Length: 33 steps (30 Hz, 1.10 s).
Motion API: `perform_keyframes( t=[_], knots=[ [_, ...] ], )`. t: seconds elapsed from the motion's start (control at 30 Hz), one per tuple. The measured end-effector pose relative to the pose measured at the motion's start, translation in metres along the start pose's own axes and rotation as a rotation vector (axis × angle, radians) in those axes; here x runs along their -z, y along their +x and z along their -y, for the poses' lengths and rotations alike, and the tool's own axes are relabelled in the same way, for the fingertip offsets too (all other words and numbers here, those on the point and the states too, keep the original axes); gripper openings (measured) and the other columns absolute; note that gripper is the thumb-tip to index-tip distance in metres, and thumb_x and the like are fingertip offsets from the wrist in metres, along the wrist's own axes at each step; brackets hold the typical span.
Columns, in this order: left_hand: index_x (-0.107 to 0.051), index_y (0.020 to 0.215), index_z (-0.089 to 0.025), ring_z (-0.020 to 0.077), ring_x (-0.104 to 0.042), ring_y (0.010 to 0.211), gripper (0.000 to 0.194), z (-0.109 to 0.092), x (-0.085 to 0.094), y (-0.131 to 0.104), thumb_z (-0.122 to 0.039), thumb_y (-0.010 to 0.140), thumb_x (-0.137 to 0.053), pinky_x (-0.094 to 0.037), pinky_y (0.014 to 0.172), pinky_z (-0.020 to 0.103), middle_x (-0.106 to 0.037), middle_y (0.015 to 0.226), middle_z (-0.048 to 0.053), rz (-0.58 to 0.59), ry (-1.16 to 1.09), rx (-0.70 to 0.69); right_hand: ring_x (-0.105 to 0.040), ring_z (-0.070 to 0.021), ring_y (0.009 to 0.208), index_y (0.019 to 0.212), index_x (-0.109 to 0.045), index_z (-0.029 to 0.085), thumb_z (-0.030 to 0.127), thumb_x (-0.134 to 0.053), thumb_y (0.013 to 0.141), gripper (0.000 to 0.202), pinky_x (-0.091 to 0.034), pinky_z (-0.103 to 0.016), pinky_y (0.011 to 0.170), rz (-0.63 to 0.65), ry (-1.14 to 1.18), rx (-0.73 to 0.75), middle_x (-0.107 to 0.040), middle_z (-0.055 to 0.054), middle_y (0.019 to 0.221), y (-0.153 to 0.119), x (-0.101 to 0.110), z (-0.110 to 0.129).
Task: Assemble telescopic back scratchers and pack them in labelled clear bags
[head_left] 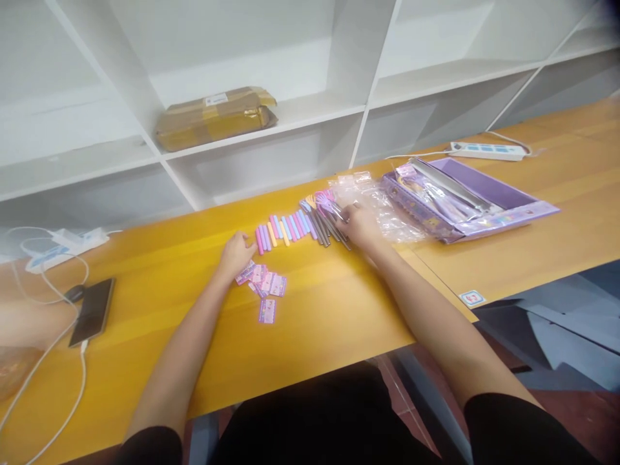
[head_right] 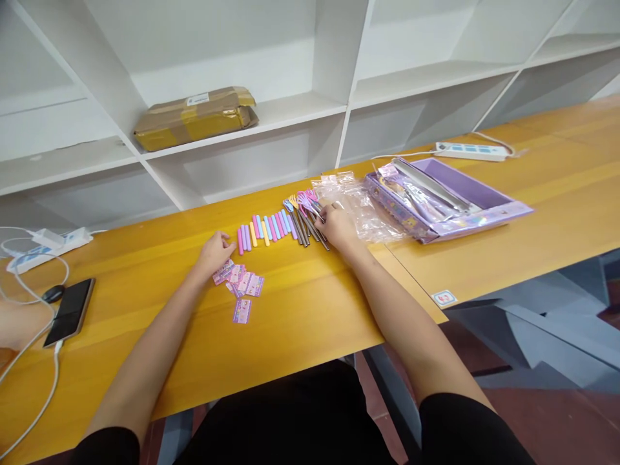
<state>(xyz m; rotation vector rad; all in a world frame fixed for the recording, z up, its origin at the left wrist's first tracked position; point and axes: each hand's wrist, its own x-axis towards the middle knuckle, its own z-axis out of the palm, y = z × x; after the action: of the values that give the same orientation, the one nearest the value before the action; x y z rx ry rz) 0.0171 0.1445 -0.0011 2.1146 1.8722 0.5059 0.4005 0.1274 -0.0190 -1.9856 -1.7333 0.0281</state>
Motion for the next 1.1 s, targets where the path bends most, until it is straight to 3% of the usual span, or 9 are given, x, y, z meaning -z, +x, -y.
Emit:
perform_keyframes(
  t=[0.1, 0.23, 0.37, 0.5, 0.6, 0.77, 0.97, 1.1],
  knots=[
    [-0.066, 0.127, -0.014, 0.0333, -0.071, 0.114, 0.037, -0.001, -0.008, 0.006, -0.034, 0.097, -0.07, -0.051, 0.096, 0.041, -0.076, 0.118, 0.016, 0.006, 0.034, 0.02, -0.071, -0.0316, 0.098, 0.112, -0.079, 0.014, 0.028, -0.067, 0.099, 0.022, -0.055, -0.04, 0.092, -0.044, 0.027, 0.013, -0.077, -0.019, 0.116, 0.001, 0.001, -0.004],
    [-0.065, 0.132, -0.015, 0.0322, -0.073, 0.11, 0.046, -0.001, -0.01, 0.001, -0.039, 0.094, -0.074, -0.052, 0.093, 0.04, -0.077, 0.111, 0.012, 0.028, 0.041, 0.001, -0.068, -0.0361, 0.114, 0.119, -0.08, 0.014, 0.032, -0.055, 0.108, 0.033, -0.053, -0.045, 0.101, -0.059, 0.0, 0.076, -0.076, -0.02, 0.123, 0.003, 0.0, -0.009],
    [-0.063, 0.138, -0.013, 0.0325, -0.073, 0.114, 0.051, -0.005, -0.013, -0.002, -0.039, 0.096, -0.073, -0.053, 0.098, 0.041, -0.078, 0.11, 0.012, 0.037, 0.032, -0.009, -0.069, -0.0351, 0.11, 0.122, -0.082, 0.015, 0.03, -0.047, 0.111, 0.04, -0.052, -0.044, 0.098, 0.03, -0.054, 0.031, -0.073, -0.021, 0.13, 0.004, -0.001, -0.013],
    [-0.061, 0.141, -0.013, 0.0352, -0.07, 0.126, 0.048, -0.014, -0.018, -0.004, -0.044, 0.105, -0.059, -0.051, 0.109, 0.045, -0.077, 0.122, 0.017, 0.022, 0.032, 0.006, -0.07, -0.0334, 0.103, 0.125, -0.084, 0.017, 0.034, -0.053, 0.11, 0.038, -0.051, -0.042, 0.094, 0.084, -0.077, -0.02, -0.074, -0.02, 0.13, 0.006, -0.001, -0.016],
    [-0.062, 0.142, -0.014, 0.0381, -0.067, 0.133, 0.058, -0.019, -0.021, -0.007, -0.054, 0.101, -0.068, -0.049, 0.113, 0.047, -0.076, 0.127, 0.018, 0.012, 0.056, -0.039, -0.07, -0.0321, 0.103, 0.128, -0.083, 0.016, 0.036, -0.062, 0.107, 0.036, -0.052, -0.04, 0.095, 0.071, -0.067, -0.049, -0.075, -0.02, 0.13, 0.009, -0.002, -0.018],
    [-0.068, 0.13, -0.018, 0.0335, -0.074, 0.114, 0.038, -0.018, -0.02, -0.006, -0.04, 0.098, -0.072, -0.054, 0.099, 0.042, -0.079, 0.113, 0.012, 0.034, 0.024, -0.084, -0.072, -0.0295, 0.095, 0.117, -0.086, 0.016, 0.038, -0.072, 0.103, 0.03, -0.051, -0.036, 0.086, 0.119, -0.052, -0.098, -0.082, -0.018, 0.113, 0.018, -0.003, -0.023],
    [-0.065, 0.139, -0.012, 0.0327, -0.076, 0.11, 0.049, -0.013, -0.018, -0.002, -0.038, 0.098, -0.072, -0.053, 0.093, 0.04, -0.081, 0.112, 0.014, 0.029, -0.005, -0.036, -0.068, -0.025, 0.074, 0.086, -0.083, 0.019, 0.053, -0.074, 0.101, 0.039, -0.043, -0.033, 0.069, 0.197, -0.02, -0.175, -0.08, -0.012, 0.08, 0.025, -0.002, -0.03],
    [-0.068, 0.137, -0.013, 0.0314, -0.077, 0.108, 0.049, -0.014, -0.016, -0.003, -0.038, 0.095, -0.076, -0.052, 0.091, 0.038, -0.082, 0.11, 0.013, 0.036, -0.012, -0.014, -0.067, -0.0242, 0.076, 0.085, -0.081, 0.018, 0.053, -0.072, 0.102, 0.04, -0.04, -0.033, 0.069, 0.197, -0.06, -0.134, -0.081, -0.014, 0.083, 0.025, -0.003, -0.033]
  ],
)
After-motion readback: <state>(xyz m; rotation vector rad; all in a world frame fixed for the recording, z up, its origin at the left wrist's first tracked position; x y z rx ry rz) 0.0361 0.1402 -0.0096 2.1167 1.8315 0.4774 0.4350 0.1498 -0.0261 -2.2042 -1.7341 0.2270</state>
